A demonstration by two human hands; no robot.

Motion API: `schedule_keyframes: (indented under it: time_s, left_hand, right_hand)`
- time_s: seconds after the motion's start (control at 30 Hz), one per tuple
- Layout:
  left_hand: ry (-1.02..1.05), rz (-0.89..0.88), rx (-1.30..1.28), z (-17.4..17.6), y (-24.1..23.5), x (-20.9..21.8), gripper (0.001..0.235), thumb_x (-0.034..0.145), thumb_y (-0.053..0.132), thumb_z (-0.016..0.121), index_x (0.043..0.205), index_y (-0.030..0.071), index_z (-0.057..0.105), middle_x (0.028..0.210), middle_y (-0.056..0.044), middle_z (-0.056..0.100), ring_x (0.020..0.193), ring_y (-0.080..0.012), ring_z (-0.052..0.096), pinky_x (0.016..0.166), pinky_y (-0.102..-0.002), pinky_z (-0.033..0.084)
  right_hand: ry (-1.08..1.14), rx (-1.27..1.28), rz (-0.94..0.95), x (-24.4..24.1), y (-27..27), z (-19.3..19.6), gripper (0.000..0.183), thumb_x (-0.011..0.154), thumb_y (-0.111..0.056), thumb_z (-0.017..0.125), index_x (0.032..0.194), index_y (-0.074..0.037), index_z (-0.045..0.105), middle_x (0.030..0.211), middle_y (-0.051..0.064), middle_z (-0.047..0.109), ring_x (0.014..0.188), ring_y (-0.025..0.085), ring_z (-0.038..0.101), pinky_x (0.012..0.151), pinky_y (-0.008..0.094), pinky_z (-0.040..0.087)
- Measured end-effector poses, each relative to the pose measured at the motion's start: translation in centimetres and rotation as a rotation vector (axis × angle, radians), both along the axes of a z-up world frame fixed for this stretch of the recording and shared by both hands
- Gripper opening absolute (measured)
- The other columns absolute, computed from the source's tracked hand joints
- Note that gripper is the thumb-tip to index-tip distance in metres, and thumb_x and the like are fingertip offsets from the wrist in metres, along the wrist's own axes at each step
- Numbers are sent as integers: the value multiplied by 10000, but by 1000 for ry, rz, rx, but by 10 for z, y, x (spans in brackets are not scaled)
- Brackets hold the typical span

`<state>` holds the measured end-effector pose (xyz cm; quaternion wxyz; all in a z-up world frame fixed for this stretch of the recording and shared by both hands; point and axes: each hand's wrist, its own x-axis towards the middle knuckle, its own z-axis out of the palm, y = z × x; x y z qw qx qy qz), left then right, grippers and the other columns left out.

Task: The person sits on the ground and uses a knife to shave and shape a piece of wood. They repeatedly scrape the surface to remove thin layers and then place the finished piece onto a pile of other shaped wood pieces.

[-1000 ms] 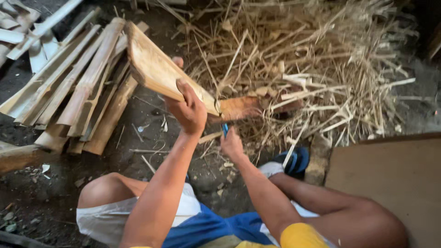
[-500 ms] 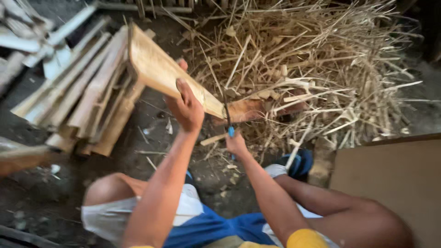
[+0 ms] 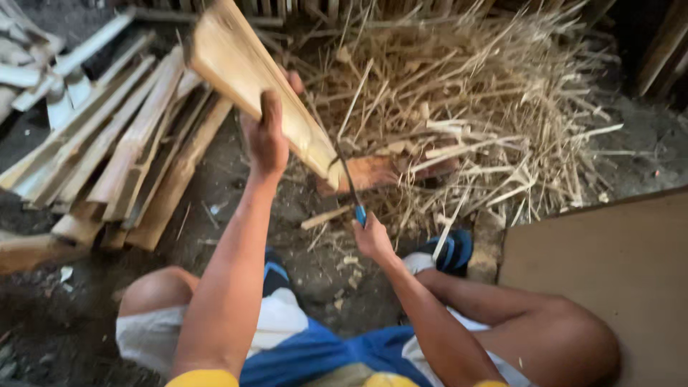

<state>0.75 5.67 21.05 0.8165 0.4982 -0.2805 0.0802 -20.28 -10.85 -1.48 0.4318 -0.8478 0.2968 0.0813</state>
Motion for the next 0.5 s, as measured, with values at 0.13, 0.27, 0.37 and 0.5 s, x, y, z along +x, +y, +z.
schedule_keyframes:
  time_s: [0.13,0.27,0.37,0.5]
  left_hand:
    - [121,-271,-128,-5,-2,-10,516,1080,426,629,1264,-55,600,1126,-152,685,1071,-273,689,992,-436,562]
    - [143,-316,-70,-5,5,-13,565,1038,492,653,1176,-56,664,1053,-149,713,1013,-272,713,945,-427,578]
    - [122,-298,-82,0,2,-12,572,1021,507,681,1161,-47,649,1055,-151,699,1006,-276,713,923,-446,591]
    - [63,-265,17,-3,7,-9,587,1071,541,612,1163,-36,672,1047,-162,738,1014,-261,725,993,-436,599]
  right_hand:
    - [-252,91,58,-10,15,133,263,969,-273,600,1024,-23,542,753,234,651,641,389,639,607,521,484]
    - [-284,52,63,9,20,182,228,979,-265,592,1031,-50,536,779,194,665,638,319,650,578,488,481]
    - [-176,1,142,11,4,189,263,1004,-250,621,959,-3,543,750,227,660,643,345,643,594,481,475]
    - [-235,16,60,-4,10,133,294,985,-285,621,1064,-14,539,785,257,663,679,425,645,626,503,479]
